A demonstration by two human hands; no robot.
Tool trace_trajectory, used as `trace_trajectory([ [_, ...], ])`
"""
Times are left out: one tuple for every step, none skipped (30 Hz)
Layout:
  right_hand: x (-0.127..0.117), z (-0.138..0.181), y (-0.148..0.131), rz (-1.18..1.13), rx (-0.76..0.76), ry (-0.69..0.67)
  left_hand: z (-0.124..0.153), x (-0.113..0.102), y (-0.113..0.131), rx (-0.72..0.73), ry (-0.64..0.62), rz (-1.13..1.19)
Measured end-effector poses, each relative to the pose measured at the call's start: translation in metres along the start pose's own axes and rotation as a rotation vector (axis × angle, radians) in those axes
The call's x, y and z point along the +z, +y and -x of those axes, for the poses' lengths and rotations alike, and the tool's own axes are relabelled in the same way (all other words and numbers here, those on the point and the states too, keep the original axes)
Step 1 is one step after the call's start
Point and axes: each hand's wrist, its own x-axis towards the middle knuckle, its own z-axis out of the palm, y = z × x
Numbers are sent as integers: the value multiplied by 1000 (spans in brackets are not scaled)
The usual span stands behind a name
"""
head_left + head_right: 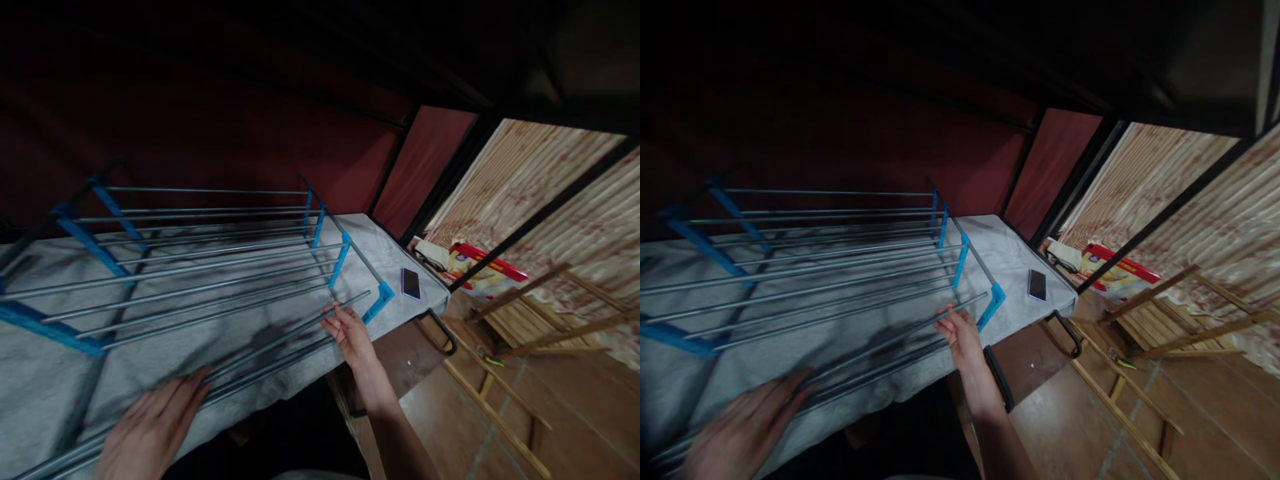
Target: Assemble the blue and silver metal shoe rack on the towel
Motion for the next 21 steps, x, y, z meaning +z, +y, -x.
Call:
trace_trajectory([
  [0,0,0,-3,1,8,-2,-2,4,22,6,-34],
  [-1,0,1,-5,2,15,-4,-5,7,36,15,-65],
  [-1,1,1,-7,4,21,-6,-8,10,41,23,-87],
  [-1,1,2,-8,6,26,-7,-11,13,34,31,-97],
  [-1,2,2,-9,6,30,-7,-14,15,26,32,-99],
  [-2,3,3,-8,6,36,-6,-17,17,17,30,-97],
  [-2,4,3,-4,9,42,-4,-20,18,6,29,-94],
  [-3,4,3,1,15,48,-2,-23,19,-5,28,-91],
  [-3,4,4,7,23,53,1,-25,20,-16,30,-88],
  [-3,5,5,13,33,54,3,-27,20,-24,35,-86],
  [-3,5,5,19,45,54,5,-28,21,-26,35,-87],
  [-3,5,7,25,56,49,7,-29,21,-20,34,-88],
  [-2,6,8,32,66,43,7,-29,21,-12,31,-88],
  [-1,7,9,39,77,34,7,-28,22,-4,25,-85],
  [0,7,11,49,90,21,7,-27,23,0,18,-80],
  [1,8,12,60,104,6,5,-26,24,-2,8,-72],
  [2,8,14,75,116,-6,3,-24,25,-13,-4,-64],
  [3,8,15,94,123,-8,1,-22,26,-29,-15,-56],
  [4,7,16,116,124,-2,-1,-20,27,-50,-23,-48],
  [4,6,17,138,121,9,-4,-18,28,-72,-25,-40],
  [3,3,18,156,114,26,-5,-16,27,-93,-27,-33],
])
